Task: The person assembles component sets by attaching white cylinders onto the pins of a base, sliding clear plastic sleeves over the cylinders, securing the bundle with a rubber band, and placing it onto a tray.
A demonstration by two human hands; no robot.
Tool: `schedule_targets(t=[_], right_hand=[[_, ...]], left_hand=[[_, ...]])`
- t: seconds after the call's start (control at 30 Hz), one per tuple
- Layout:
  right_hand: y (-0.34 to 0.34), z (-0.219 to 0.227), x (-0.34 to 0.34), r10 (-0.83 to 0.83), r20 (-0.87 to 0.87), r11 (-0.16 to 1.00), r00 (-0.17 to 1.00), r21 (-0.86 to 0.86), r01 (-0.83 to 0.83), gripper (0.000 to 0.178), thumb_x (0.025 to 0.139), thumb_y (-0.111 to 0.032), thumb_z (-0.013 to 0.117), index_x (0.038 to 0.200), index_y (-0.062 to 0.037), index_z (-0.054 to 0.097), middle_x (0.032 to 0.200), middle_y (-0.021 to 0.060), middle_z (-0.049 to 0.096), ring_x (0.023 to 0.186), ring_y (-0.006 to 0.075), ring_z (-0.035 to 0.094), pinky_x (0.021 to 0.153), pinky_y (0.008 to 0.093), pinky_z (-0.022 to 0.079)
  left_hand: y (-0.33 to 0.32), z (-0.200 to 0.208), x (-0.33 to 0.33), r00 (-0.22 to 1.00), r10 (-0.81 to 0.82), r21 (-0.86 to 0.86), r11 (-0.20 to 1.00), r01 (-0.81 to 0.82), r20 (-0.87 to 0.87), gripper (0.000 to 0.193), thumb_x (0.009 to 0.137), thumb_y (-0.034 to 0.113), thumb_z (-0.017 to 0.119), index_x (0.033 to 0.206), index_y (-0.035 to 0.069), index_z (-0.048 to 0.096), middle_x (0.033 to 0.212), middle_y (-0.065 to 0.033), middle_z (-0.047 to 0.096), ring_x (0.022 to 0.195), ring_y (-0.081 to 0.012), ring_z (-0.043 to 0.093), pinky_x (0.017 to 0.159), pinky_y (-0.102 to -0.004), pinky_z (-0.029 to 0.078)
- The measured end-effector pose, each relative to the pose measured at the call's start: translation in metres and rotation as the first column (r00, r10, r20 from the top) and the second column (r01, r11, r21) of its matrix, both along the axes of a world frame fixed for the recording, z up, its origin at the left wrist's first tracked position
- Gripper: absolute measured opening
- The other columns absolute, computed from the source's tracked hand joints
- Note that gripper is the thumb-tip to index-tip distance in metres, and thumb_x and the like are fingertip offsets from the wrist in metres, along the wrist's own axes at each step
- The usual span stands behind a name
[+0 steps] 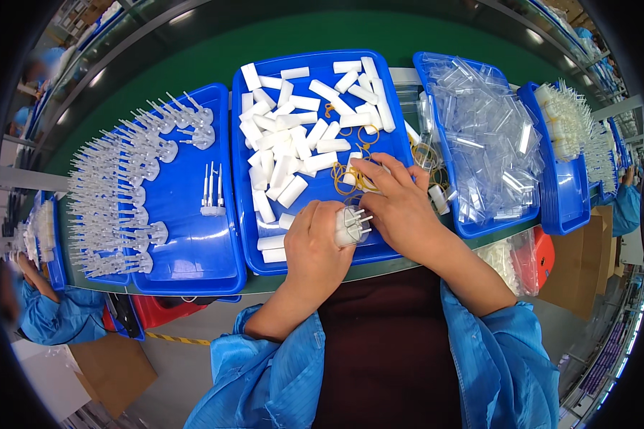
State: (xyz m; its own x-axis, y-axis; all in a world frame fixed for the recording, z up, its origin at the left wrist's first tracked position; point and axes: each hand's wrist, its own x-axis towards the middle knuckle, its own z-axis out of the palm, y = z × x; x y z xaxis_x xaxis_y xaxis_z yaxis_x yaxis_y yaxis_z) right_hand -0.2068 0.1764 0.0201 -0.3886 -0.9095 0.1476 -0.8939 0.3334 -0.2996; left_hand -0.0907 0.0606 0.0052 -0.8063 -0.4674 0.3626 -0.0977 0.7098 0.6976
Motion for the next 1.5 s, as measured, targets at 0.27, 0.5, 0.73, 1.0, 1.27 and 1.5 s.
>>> schedule_targets(t=[0.27,0.5,0.73,1.0,1.27,1.5], right_hand=[[0.006,0.025,-0.009,0.013,0.127,0.967,0.992,-0.253,0.020,0.013,0.072,-0.007,0.067,0.078,-0.0079,0.055,0.122,0.0074,0.051,0.114,0.0262,0.045,0.088,0.0419,0.027],[0.009,0.033,-0.005,0.115,0.390,0.970,0.914,-0.241,-0.019,0.011,0.076,-0.006,0.064,0.082,-0.0101,0.055,0.107,0.0060,0.052,0.104,0.0233,0.048,0.086,0.0364,0.029],[0.011,0.021,-0.007,0.132,0.708,0.975,0.694,-0.220,0.039,0.008,0.080,-0.010,0.064,0.084,-0.0070,0.057,0.084,0.0056,0.060,0.081,0.0223,0.058,0.079,0.0327,0.038],[0.012,0.014,-0.011,0.162,0.379,0.956,0.911,-0.290,-0.049,0.009,0.074,-0.011,0.070,0.081,-0.0072,0.065,0.072,0.0029,0.061,0.072,0.0182,0.060,0.072,0.0302,0.042],[0.017,0.019,-0.014,-0.043,0.404,0.951,0.914,-0.263,0.161,0.010,0.069,-0.014,0.075,0.077,-0.0101,0.070,0.088,0.0026,0.053,0.087,0.0193,0.053,0.077,0.0320,0.039],[0.017,0.026,0.000,0.147,0.570,0.944,0.809,-0.324,0.057,0.009,0.074,-0.008,0.070,0.081,-0.0070,0.065,0.089,0.0053,0.050,0.085,0.0194,0.051,0.074,0.0306,0.041]], left_hand=[[-0.004,0.007,0.007,0.996,0.007,0.656,0.753,0.055,-0.092,0.032,0.068,-0.006,0.067,0.094,0.005,0.052,0.094,-0.0083,0.062,0.074,-0.0125,0.062,0.068,-0.0239,0.049],[-0.003,0.013,0.005,0.974,-0.034,0.864,0.454,0.215,-0.225,0.033,0.070,-0.008,0.066,0.095,0.003,0.049,0.100,-0.0114,0.061,0.075,-0.0093,0.060,0.068,-0.0233,0.049],[-0.005,0.011,0.006,0.989,-0.072,0.927,0.345,0.147,-0.130,0.030,0.070,-0.006,0.068,0.093,0.003,0.051,0.081,-0.0064,0.062,0.077,-0.0098,0.060,0.070,-0.0227,0.049],[-0.005,0.005,0.005,0.994,-0.070,0.732,0.671,0.113,-0.089,0.030,0.069,-0.007,0.067,0.092,0.002,0.051,0.082,-0.0062,0.062,0.074,-0.0103,0.060,0.067,-0.0226,0.049],[-0.005,0.011,0.004,0.987,0.017,0.708,0.698,0.104,-0.162,0.033,0.069,-0.008,0.067,0.096,0.002,0.050,0.093,-0.0087,0.063,0.076,-0.0090,0.059,0.069,-0.0214,0.048],[0.006,0.009,0.004,0.978,-0.064,0.852,0.482,0.202,-0.196,0.032,0.070,-0.010,0.065,0.094,0.004,0.049,0.094,-0.0095,0.062,0.076,-0.0091,0.057,0.069,-0.0225,0.048]])
